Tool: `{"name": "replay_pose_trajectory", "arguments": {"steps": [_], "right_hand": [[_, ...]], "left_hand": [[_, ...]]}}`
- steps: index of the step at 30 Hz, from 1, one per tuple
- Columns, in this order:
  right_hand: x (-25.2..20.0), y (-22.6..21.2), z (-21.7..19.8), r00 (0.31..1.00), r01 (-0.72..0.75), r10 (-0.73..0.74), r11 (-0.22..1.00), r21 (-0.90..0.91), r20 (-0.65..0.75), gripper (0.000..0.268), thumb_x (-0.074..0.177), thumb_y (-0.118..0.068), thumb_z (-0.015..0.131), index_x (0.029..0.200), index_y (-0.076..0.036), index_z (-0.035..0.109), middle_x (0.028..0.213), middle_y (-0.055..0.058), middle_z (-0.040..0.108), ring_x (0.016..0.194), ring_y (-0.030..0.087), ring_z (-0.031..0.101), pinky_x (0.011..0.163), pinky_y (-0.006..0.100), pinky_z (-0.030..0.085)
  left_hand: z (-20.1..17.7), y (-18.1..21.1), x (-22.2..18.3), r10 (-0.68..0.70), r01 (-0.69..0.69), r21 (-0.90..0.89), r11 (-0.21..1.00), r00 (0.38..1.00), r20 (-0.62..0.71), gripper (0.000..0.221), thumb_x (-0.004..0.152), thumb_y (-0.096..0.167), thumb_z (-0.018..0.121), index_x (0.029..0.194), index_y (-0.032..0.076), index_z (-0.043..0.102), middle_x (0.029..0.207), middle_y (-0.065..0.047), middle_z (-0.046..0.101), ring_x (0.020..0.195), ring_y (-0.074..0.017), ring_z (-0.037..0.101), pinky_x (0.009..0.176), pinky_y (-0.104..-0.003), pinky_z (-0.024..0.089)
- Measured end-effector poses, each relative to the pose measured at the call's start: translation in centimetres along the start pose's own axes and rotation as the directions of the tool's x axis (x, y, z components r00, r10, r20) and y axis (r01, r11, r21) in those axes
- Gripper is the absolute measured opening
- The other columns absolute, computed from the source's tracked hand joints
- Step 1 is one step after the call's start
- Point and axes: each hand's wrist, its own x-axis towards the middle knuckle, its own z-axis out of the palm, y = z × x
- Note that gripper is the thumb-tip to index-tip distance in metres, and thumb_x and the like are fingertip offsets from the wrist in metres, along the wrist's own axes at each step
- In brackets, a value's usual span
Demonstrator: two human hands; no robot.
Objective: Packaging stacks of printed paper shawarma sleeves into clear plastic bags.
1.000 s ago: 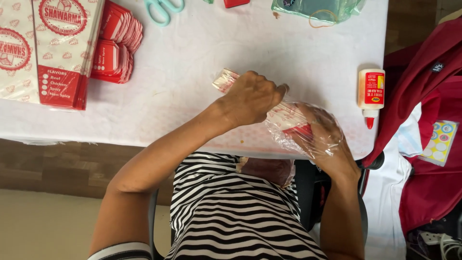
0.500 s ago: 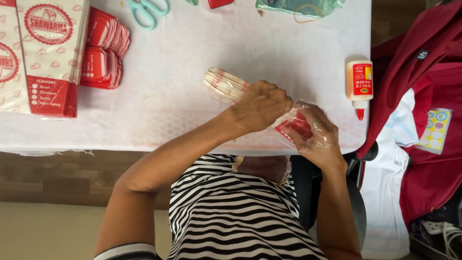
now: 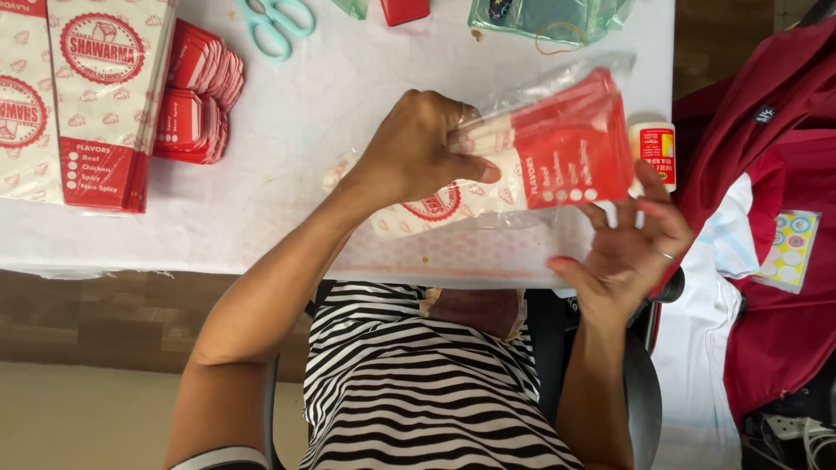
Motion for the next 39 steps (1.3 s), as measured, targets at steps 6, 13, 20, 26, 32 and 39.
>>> {"name": "replay_pose_trajectory", "arguments": {"steps": [6,13,20,26,32,39], "right_hand": [[3.0,0.2,0.7,0.950,0.307,-0.274,0.903,-0.302,0.148,0.050,0.081,-0.021,0.092,0.121,-0.008,0.064,0.152,0.012,0.039,0.139,0.032,0.049,0.122,0.049,0.042],[6.8,-5.0,0.1,0.844,0.376,-0.281,0.917,-0.132,0.457,0.017,0.087,-0.010,0.076,0.091,-0.003,0.062,0.100,0.020,0.069,0.106,0.037,0.065,0.104,0.045,0.048],[7.4,-6.5,-0.9,0.901,0.304,-0.159,0.895,-0.326,0.403,0.023,0.086,-0.002,0.087,0.100,0.004,0.070,0.103,0.017,0.064,0.118,0.033,0.060,0.113,0.048,0.054],[8.2,-2.7,-3.5,0.940,0.340,-0.340,0.936,-0.087,0.018,0.028,0.108,-0.024,0.070,0.116,-0.001,0.054,0.103,0.020,0.051,0.101,0.038,0.056,0.096,0.057,0.061],[4.9,-1.2,2.9,0.861,-0.219,0.149,0.972,0.090,0.486,0.143,0.049,-0.037,0.082,0.166,-0.027,0.001,0.179,0.025,0.016,0.162,0.040,0.034,0.132,0.052,0.034],[3.6,2.3,4.8,0.813,-0.044,0.093,0.994,-0.098,0.575,0.137,0.067,-0.036,0.089,0.167,-0.022,-0.003,0.178,0.019,0.008,0.166,0.042,0.023,0.138,0.055,0.024]], "left_hand": [[-1.1,0.5,-1.7,-0.080,0.070,-0.420,0.905,0.997,-0.005,0.055,0.077,0.018,0.098,0.060,0.015,0.046,0.058,0.008,0.036,0.055,-0.0045,0.030,0.050,-0.024,0.022],[-2.6,-0.5,-2.7,-0.016,0.003,-0.554,0.833,1.000,-0.019,0.038,0.077,0.016,0.094,0.065,0.012,0.059,0.061,0.009,0.045,0.055,-0.0024,0.034,0.050,-0.021,0.024],[-4.2,-1.4,-3.5,-0.014,0.046,-0.449,0.892,0.997,0.075,0.058,0.078,0.010,0.095,0.058,0.014,0.040,0.057,0.007,0.035,0.054,-0.0034,0.032,0.050,-0.024,0.023],[-4.4,-3.0,-4.3,-0.136,0.137,-0.082,0.987,0.991,0.015,0.069,0.073,0.018,0.102,0.058,0.012,0.034,0.056,0.005,0.035,0.058,-0.0083,0.028,0.053,-0.029,0.026],[-3.2,-2.9,-4.4,-0.040,0.045,0.166,0.985,0.999,-0.033,0.040,0.073,0.029,0.099,0.066,0.011,0.065,0.057,0.000,0.064,0.053,-0.0150,0.056,0.063,-0.033,0.046],[1.3,-4.6,-5.2,0.049,-0.076,0.501,0.862,0.997,0.067,0.041,0.084,0.030,0.089,0.071,0.008,0.058,0.065,-0.008,0.068,0.064,-0.0352,0.068,0.062,-0.047,0.050]]}}
